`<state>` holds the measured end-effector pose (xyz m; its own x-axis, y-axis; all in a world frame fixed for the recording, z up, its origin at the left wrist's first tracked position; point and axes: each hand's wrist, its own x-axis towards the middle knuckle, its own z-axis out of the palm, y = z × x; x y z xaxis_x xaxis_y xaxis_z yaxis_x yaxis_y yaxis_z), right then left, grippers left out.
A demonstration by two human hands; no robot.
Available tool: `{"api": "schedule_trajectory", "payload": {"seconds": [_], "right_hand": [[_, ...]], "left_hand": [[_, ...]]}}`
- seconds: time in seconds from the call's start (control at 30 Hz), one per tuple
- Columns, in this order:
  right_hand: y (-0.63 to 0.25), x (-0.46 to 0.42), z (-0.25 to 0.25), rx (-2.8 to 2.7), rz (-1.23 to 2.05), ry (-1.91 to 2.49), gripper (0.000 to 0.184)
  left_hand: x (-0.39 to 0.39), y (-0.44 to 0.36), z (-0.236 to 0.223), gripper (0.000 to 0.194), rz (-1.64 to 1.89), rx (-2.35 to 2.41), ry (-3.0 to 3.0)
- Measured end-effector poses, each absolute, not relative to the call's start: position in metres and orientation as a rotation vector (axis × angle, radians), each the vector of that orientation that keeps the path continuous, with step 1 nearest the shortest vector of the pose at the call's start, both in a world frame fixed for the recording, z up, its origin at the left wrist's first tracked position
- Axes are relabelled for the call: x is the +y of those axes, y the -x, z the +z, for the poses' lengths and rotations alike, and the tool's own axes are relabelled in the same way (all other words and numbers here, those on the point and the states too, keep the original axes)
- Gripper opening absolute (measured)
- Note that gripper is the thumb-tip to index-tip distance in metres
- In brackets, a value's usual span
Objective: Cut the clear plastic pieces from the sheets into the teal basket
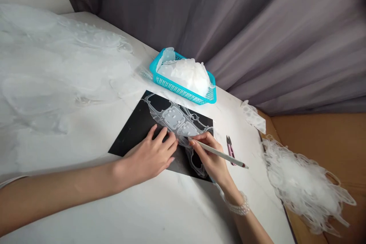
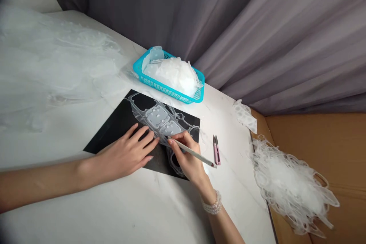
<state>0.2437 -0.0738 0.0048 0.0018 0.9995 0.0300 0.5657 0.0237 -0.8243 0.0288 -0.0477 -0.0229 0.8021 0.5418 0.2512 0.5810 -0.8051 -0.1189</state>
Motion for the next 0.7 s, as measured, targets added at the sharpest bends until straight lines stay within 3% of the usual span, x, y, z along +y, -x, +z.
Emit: {"api": "schedule_trajectory", "payload": {"seconds": [0.33, 0.53, 0.7], "right_hand": [[-0.231, -0.083, 0.004, -1.663, 0.857, 1.633, 0.019], [-0.229, -0.089, 0.003, -1.599, 0.93, 1.632, 0.02], [-0.229, -0.089, 0.001, -1.54, 0.948, 1.636, 0.022]], "left_hand": [[-0.039, -0.014, -0.021, 0.032, -0.356, -0.905, 2.788], [-0.034, -0.017, -0.019, 0.05, -0.418, -0.946, 2.847], [-0.026, -0.017, -0.02, 0.05, -0.378, -0.948, 2.787]]}}
